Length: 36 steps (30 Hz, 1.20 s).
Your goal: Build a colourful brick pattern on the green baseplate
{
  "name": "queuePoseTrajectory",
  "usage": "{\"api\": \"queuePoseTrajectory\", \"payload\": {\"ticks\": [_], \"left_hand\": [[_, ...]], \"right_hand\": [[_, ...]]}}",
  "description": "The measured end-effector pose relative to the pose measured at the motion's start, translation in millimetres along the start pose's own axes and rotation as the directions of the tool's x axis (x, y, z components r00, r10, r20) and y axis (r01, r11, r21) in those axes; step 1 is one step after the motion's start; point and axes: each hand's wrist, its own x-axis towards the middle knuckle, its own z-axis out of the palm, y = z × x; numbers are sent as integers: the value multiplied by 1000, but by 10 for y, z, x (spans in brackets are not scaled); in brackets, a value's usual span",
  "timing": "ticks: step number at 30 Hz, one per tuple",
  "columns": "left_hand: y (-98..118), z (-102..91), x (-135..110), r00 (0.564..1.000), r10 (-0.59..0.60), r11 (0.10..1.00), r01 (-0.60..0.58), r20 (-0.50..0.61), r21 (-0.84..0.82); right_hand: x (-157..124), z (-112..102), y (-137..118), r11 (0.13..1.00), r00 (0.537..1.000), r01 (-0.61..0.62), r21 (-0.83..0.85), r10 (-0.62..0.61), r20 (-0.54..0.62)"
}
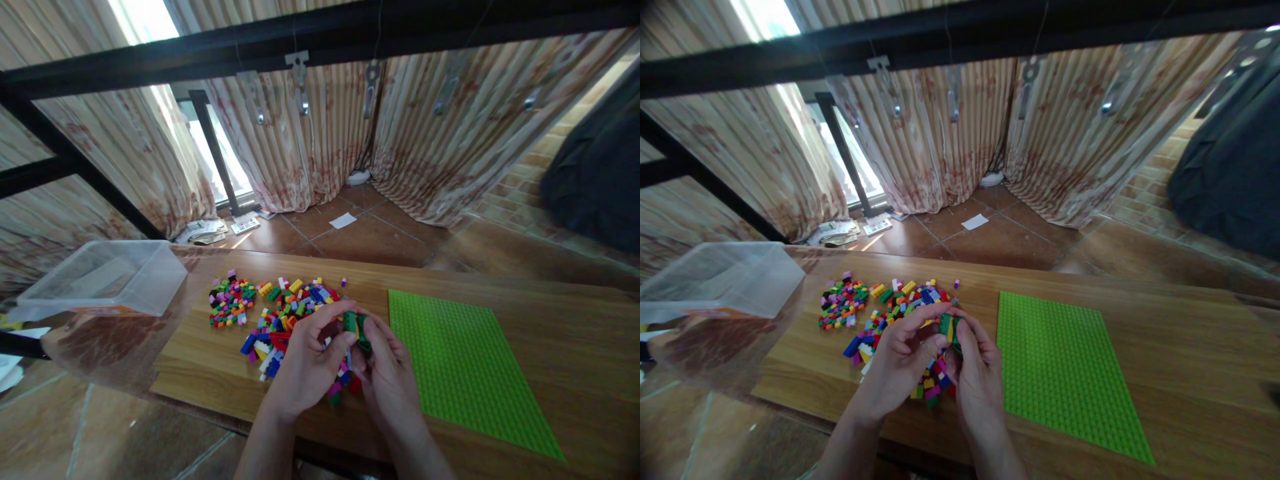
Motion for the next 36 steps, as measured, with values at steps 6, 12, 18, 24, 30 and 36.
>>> {"api": "queuePoseTrajectory", "payload": {"ticks": [6, 12, 18, 24, 30, 36], "left_hand": [[15, -6, 0, 1000, 9, 996, -10, -8, -88], [-2, -9, 4, 999, -6, 992, 11, 46, -124], [-15, -5, -16, 999, -15, 992, 21, 52, -121], [-34, 17, 1, 999, -36, 945, 32, -5, -325], [-100, -180, 55, 928, -121, 880, -64, -353, -470], [-132, -343, 78, 799, -253, 891, -28, -546, -453]], "right_hand": [[-28, -2, -62, 998, 999, -53, 25, 53, 4], [5, -10, -45, 996, 998, -62, 62, 62, 7], [7, -44, -83, 997, 998, -61, 52, 62, -19], [-5, -74, -154, 999, 999, -44, 0, 44, -9], [50, -180, -133, 865, 985, 106, -490, -160, -70], [76, -225, 4, 487, 964, 248, -838, -209, 164]]}}
